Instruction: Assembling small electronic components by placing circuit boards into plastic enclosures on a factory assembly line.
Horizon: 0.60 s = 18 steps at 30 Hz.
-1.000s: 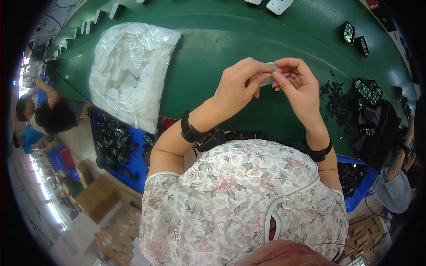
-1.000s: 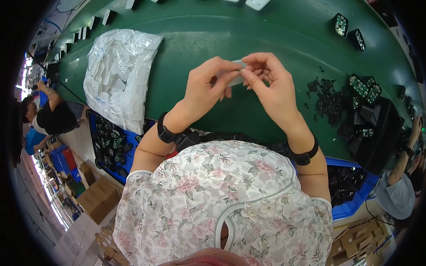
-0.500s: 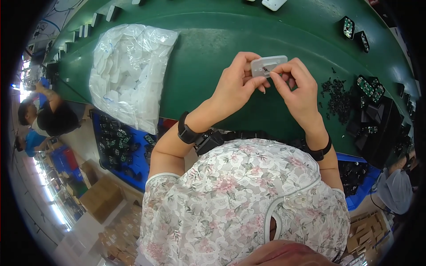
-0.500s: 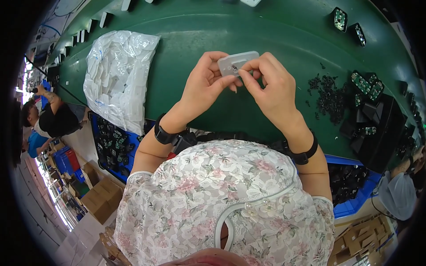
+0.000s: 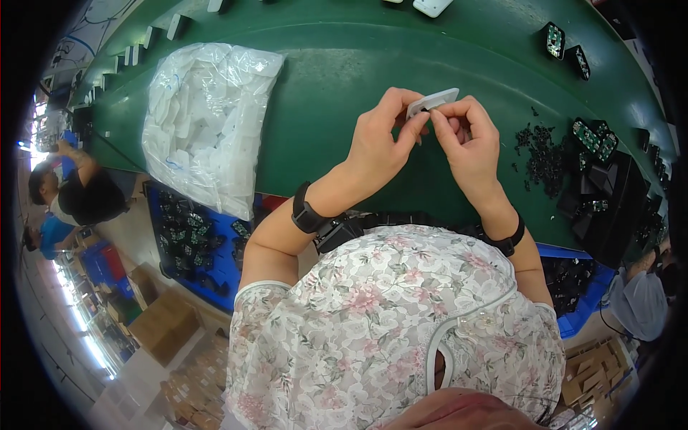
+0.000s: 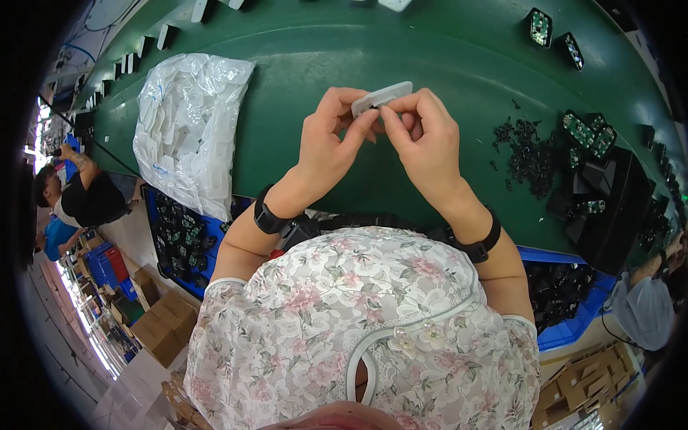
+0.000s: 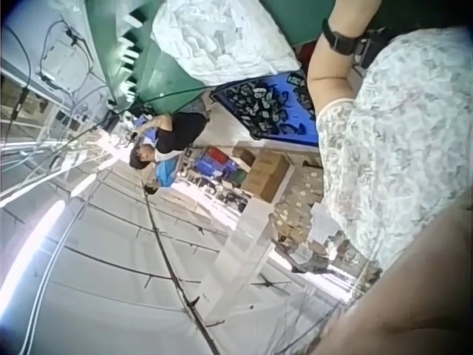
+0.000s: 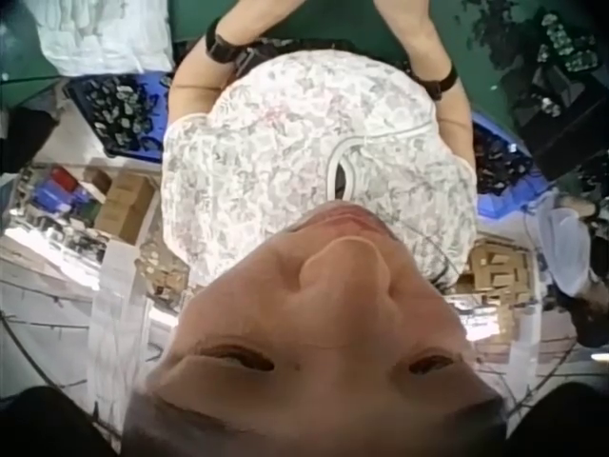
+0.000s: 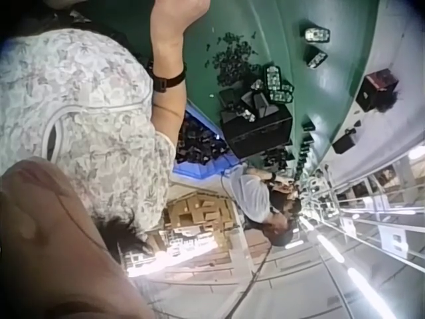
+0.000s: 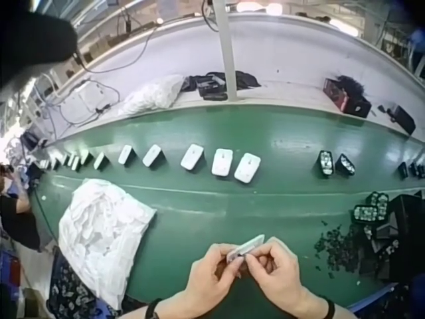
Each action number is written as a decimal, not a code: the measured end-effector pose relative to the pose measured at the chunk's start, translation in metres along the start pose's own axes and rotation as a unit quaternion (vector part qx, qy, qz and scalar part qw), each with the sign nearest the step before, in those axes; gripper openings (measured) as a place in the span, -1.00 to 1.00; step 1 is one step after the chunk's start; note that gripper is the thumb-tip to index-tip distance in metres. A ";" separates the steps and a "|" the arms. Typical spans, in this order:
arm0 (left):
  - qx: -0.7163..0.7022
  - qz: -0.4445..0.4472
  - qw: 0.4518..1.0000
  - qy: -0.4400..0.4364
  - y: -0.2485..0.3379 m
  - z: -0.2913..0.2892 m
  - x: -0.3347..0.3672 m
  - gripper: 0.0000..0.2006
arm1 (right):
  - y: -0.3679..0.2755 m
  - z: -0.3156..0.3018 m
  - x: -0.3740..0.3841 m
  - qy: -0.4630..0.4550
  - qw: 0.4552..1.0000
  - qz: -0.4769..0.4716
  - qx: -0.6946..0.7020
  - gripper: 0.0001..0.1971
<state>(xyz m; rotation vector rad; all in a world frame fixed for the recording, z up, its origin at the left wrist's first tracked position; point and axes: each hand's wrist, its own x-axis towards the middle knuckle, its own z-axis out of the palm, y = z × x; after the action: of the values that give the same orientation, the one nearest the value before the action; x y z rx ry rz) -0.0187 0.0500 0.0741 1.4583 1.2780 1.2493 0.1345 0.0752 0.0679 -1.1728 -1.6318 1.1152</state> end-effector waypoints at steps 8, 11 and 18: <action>-0.155 -0.097 0.983 -0.010 0.005 -0.003 0.000 -0.87 | -0.016 -0.023 0.008 0.046 0.995 -0.051 -0.076 -0.69; -0.149 -0.103 0.983 -0.043 0.004 0.000 0.003 -0.86 | -0.010 -0.027 0.010 -0.045 0.997 -0.020 -0.063 -0.75; -0.130 -0.142 0.977 -0.088 0.002 -0.004 0.007 -0.76 | -0.011 -0.030 0.014 -0.068 0.987 -0.068 -0.131 -0.78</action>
<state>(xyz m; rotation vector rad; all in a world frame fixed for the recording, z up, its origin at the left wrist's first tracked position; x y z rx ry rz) -0.0223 0.0561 0.0776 1.1282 1.1130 1.0279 0.1572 0.0924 0.0879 -1.1488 -1.9802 0.9315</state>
